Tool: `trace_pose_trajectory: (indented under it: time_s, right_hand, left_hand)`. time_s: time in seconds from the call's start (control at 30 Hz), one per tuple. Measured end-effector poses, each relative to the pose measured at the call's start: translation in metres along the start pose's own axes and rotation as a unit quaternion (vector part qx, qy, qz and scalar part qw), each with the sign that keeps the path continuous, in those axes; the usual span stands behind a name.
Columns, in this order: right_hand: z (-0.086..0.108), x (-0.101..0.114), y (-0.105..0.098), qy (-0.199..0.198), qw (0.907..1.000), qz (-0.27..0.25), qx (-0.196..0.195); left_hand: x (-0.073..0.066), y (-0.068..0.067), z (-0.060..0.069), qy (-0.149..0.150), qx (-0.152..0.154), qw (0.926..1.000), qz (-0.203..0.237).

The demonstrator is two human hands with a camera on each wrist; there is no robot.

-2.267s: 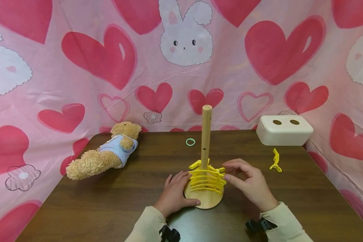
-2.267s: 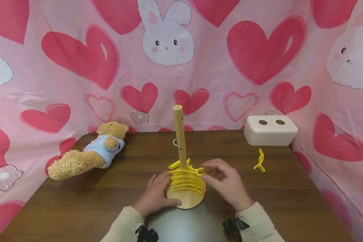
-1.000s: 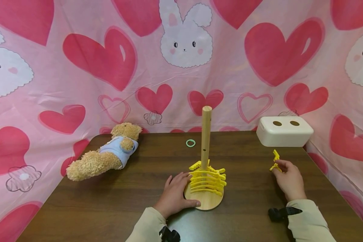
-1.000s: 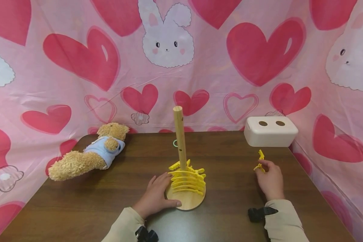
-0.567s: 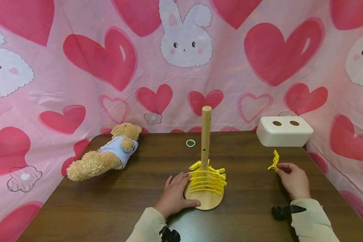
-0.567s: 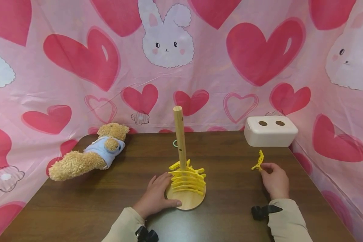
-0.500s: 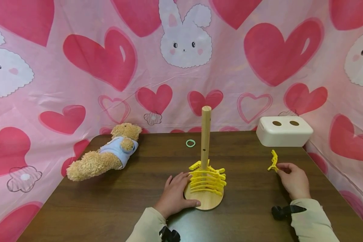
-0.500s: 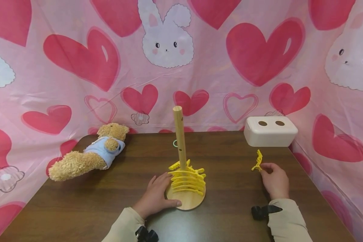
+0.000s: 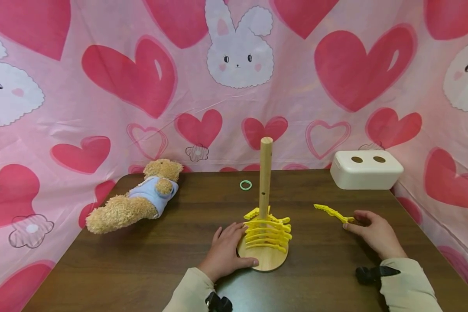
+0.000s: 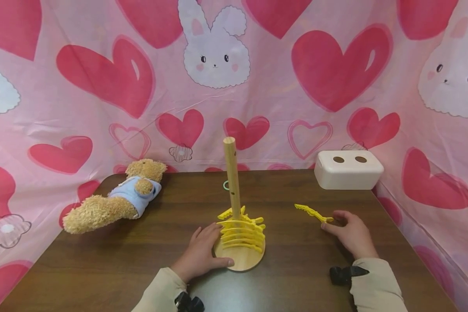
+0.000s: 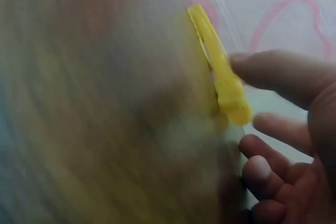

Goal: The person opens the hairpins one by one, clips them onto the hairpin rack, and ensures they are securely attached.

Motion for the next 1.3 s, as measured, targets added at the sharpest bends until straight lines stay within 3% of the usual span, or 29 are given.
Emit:
trace_pose_trajectory:
  time_s: [0.1,0.2,0.4,0.57,0.9,1.3]
  right_hand:
    - [-0.001,-0.001,-0.002,-0.024,0.999,0.029,0.025]
    - [-0.001,-0.002,-0.002,-0.02,0.9993,0.03,0.014]
    - [0.0,-0.001,0.004,0.003,0.9955,-0.071,-0.064]
    - [0.002,0.01,0.009,-0.013,0.9867,-0.137,-0.086]
    - [0.01,0.041,0.015,-0.054,0.9863,-0.132,-0.082]
    - [0.02,0.065,0.019,-0.134,0.9806,-0.125,-0.07]
  left_hand:
    - [0.0,0.0,0.0,0.0,0.001,1.0,0.001]
    - [0.0,0.001,0.0,-0.001,0.002,1.0,-0.001]
    - [0.001,0.0,-0.001,0.001,0.001,1.0,-0.002]
    - [0.002,0.0,0.0,0.002,0.001,1.0,-0.001]
    - [0.002,0.0,0.002,0.0,0.0,1.0,-0.001]
    - [0.0,-0.001,0.001,0.001,0.003,1.0,0.001]
Point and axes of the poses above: each hand's wrist, its own z-axis away from the middle knuckle, its own y-axis out of the palm, x = y × z, the point moved 3 cm from there along -z, towards the middle knuckle, and after that the axes turned 6 degrees about x, right-handed, at the moved point
